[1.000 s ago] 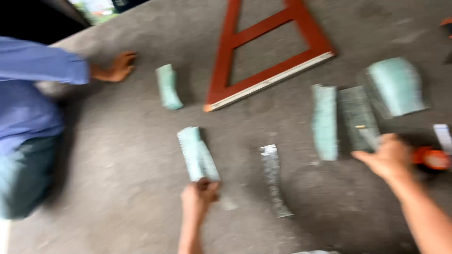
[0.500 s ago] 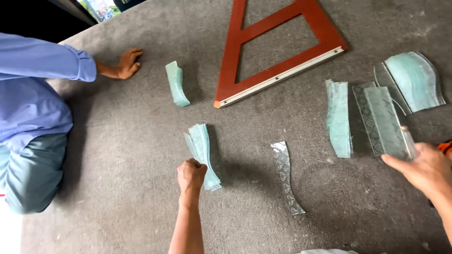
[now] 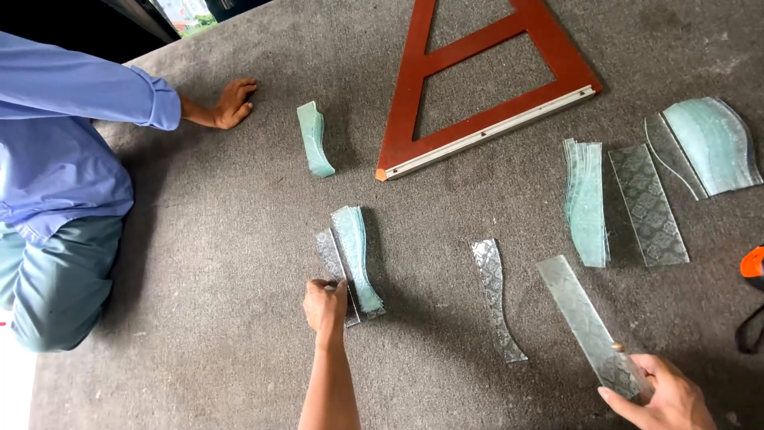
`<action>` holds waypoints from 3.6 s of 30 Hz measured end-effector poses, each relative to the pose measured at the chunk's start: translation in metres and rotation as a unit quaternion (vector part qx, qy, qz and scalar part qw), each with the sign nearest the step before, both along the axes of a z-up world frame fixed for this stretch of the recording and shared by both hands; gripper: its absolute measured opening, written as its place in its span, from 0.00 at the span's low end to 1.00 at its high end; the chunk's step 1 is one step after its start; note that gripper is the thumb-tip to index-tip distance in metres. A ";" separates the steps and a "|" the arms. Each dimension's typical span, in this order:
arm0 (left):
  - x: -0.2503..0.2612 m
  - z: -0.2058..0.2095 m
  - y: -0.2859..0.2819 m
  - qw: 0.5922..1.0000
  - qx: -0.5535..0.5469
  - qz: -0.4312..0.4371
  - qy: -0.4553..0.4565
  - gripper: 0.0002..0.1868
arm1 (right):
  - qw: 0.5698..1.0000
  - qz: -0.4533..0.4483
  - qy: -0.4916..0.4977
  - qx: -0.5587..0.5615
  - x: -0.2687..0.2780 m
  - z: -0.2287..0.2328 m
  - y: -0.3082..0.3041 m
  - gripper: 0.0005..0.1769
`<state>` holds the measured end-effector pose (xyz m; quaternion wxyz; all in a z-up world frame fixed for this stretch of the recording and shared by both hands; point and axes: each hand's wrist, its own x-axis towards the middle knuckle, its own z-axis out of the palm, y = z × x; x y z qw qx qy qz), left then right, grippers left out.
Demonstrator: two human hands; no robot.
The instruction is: Score and cut decorative glass pieces using a glass cutter on a workshop table.
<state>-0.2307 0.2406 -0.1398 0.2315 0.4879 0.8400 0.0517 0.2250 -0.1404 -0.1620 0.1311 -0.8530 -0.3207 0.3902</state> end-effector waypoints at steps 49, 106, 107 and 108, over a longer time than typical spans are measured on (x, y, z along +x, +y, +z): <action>0.082 0.053 0.013 0.972 0.039 -0.169 0.159 0.36 | 0.994 0.089 -0.069 -0.015 0.005 -0.023 0.009 0.26; 0.172 0.028 -0.127 0.758 0.168 -0.624 -0.084 0.50 | 0.989 0.028 -0.019 0.147 -0.086 0.026 0.108 0.19; 0.172 0.028 -0.127 0.757 0.168 -0.625 -0.084 0.50 | 0.988 0.022 -0.025 0.149 -0.086 0.027 0.108 0.19; 0.172 0.027 -0.127 0.757 0.168 -0.627 -0.083 0.50 | 0.988 0.017 -0.031 0.151 -0.086 0.027 0.109 0.19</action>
